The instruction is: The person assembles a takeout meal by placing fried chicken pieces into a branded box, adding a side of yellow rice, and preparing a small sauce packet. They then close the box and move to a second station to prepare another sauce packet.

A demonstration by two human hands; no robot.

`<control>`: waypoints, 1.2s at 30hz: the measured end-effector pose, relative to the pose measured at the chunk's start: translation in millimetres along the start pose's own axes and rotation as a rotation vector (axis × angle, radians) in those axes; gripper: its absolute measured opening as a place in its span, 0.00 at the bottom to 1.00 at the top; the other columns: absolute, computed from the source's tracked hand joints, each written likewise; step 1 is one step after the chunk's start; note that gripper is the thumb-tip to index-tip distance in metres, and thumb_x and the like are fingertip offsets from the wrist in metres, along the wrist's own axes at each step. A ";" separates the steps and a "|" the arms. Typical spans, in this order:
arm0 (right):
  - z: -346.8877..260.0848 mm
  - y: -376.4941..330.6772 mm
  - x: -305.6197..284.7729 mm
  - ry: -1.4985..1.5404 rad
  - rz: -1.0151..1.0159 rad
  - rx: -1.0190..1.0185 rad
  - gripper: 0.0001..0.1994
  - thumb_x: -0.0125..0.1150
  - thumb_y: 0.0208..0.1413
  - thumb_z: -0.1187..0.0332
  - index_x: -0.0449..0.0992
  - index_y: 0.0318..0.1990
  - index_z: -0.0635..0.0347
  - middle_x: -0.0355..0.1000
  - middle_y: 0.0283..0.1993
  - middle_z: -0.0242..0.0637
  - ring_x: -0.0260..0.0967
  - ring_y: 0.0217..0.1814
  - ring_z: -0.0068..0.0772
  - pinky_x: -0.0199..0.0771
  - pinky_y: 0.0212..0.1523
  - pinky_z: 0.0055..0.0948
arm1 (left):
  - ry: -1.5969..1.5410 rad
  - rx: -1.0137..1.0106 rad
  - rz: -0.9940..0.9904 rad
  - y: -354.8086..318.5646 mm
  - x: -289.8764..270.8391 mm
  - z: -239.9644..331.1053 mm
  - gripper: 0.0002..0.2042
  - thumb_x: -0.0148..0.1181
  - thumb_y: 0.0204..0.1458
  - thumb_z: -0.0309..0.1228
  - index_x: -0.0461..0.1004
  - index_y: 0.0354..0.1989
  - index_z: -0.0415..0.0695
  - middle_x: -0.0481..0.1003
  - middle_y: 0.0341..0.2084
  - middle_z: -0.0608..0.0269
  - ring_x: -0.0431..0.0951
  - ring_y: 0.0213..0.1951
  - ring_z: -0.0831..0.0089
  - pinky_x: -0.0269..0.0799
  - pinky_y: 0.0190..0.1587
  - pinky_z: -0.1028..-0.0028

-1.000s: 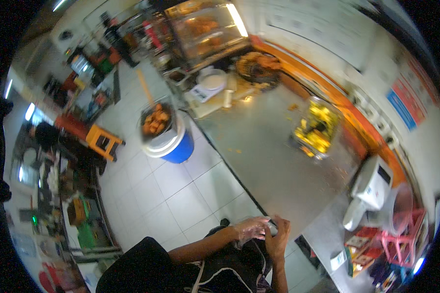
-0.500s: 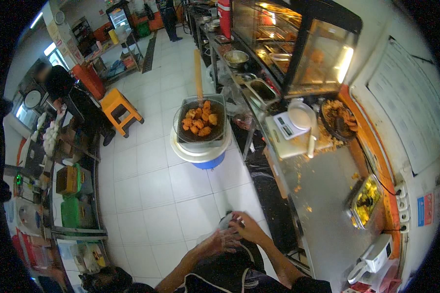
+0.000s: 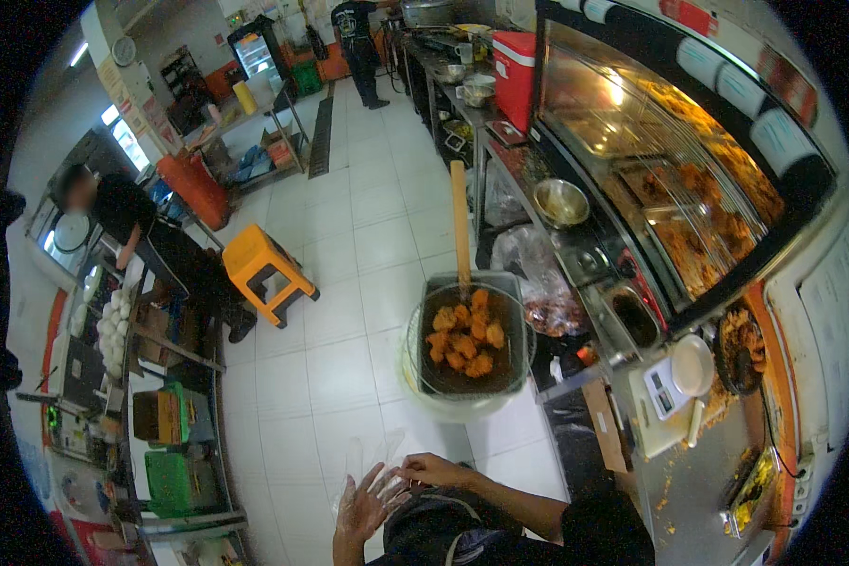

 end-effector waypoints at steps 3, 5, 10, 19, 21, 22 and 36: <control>-24.5 70.2 -22.1 -0.043 -0.006 -0.059 0.19 0.57 0.67 0.52 0.75 0.39 0.62 0.73 0.32 0.31 0.72 0.34 0.22 0.74 0.34 0.27 | -0.094 0.021 0.009 39.6 -22.9 50.1 0.39 0.41 0.64 0.59 0.49 0.72 0.40 0.53 0.70 0.39 0.55 0.70 0.42 0.53 0.69 0.39; -41.1 120.2 -43.2 -0.054 0.087 -0.091 0.18 0.56 0.67 0.53 0.75 0.38 0.61 0.73 0.31 0.31 0.72 0.33 0.22 0.74 0.33 0.26 | -0.120 0.004 0.073 68.1 -42.6 86.5 0.38 0.42 0.64 0.58 0.49 0.72 0.40 0.53 0.70 0.39 0.55 0.70 0.42 0.53 0.69 0.38; -88.4 233.4 -77.8 0.083 0.241 0.055 0.19 0.56 0.67 0.51 0.75 0.41 0.62 0.75 0.33 0.33 0.74 0.35 0.24 0.76 0.33 0.26 | -0.168 0.047 -0.001 146.0 -70.3 209.1 0.39 0.44 0.63 0.58 0.48 0.72 0.39 0.52 0.71 0.42 0.55 0.70 0.44 0.52 0.70 0.42; -190.3 395.1 -173.1 0.351 0.704 -0.100 0.15 0.58 0.65 0.58 0.68 0.48 0.60 0.72 0.42 0.38 0.73 0.42 0.30 0.81 0.39 0.32 | -0.019 -0.161 -0.153 307.2 -59.1 435.0 0.37 0.52 0.63 0.51 0.50 0.71 0.38 0.51 0.70 0.36 0.52 0.71 0.43 0.50 0.71 0.41; -197.5 424.7 -194.2 0.456 0.825 -0.082 0.18 0.56 0.67 0.60 0.64 0.57 0.58 0.69 0.51 0.40 0.74 0.47 0.34 0.81 0.41 0.34 | 0.010 -0.219 -0.147 351.8 -53.5 465.8 0.37 0.52 0.63 0.51 0.51 0.70 0.38 0.51 0.70 0.36 0.53 0.71 0.43 0.50 0.71 0.41; -201.6 439.7 -195.1 0.429 0.659 -0.090 0.24 0.55 0.67 0.59 0.56 0.63 0.57 0.64 0.58 0.43 0.73 0.51 0.36 0.82 0.44 0.39 | 0.048 -0.250 -0.128 376.1 -52.0 478.1 0.36 0.52 0.63 0.51 0.51 0.70 0.37 0.52 0.70 0.37 0.53 0.71 0.43 0.51 0.71 0.42; -387.3 649.4 -476.3 0.289 0.762 -0.230 0.14 0.54 0.59 0.74 0.73 0.52 0.65 0.75 0.44 0.40 0.74 0.46 0.33 0.77 0.51 0.33 | 0.919 -0.281 -0.213 694.8 74.1 636.4 0.26 0.54 0.66 0.41 0.64 0.67 0.36 0.71 0.60 0.55 0.70 0.62 0.67 0.63 0.66 0.68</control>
Point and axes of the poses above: each hand's wrist, its own y-axis towards the middle knuckle, its own x-axis out of the palm, z = x × y, the point moved 5 cm from there along y, towards the middle knuckle
